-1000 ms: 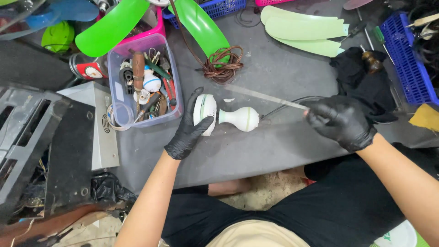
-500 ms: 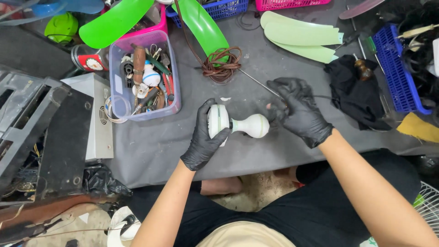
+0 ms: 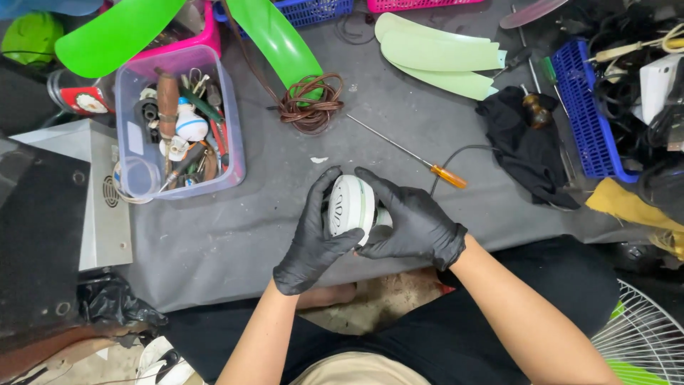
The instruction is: Inspecting and probing a small fan motor housing using a screwdriver on a repair bench.
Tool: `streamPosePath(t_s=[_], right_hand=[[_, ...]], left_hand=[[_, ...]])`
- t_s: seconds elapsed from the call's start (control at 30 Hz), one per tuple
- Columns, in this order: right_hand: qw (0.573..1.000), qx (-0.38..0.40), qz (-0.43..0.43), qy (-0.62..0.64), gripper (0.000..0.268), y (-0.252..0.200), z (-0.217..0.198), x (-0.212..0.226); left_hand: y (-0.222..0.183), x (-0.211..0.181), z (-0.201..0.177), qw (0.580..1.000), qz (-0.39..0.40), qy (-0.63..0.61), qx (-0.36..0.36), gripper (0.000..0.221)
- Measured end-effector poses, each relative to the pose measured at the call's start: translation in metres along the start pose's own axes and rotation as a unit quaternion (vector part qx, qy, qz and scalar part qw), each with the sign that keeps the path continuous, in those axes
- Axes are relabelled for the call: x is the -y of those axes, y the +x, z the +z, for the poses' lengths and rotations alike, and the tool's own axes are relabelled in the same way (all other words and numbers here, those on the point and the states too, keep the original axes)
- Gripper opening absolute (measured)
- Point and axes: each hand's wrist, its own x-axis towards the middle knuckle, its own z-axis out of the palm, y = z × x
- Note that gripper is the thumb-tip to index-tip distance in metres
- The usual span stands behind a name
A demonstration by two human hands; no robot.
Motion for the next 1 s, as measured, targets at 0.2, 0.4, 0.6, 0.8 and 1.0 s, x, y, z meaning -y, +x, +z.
streamPosePath(t_s=[0.2,0.4,0.6,0.8,1.0], right_hand=[[0.999,0.042,0.017,0.020,0.121,-0.005,-0.015,0.014],[0.999,0.016,-0.037,-0.031,0.121,-0.006,-0.010,0.023],[0.996,0.005,-0.072,-0.045,0.123,-0.004,-0.006,0.006],[0.994,0.042,-0.067,-0.071,0.123,-0.002,-0.003,0.000],[0.989,0.062,-0.067,-0.118,0.116,-0.006,-0.001,-0.004]], left_hand=[[0.003,-0.008,-0.013,0.995,-0.049,0.050,0.069,0.098],[0.005,-0.001,-0.025,0.993,-0.057,0.065,0.075,0.102],[0.008,0.004,-0.024,0.998,-0.027,0.020,0.060,0.098],[0.009,0.009,-0.017,0.998,-0.009,0.018,0.056,0.097],[0.013,-0.002,-0.013,0.994,-0.082,-0.009,0.073,0.099]])
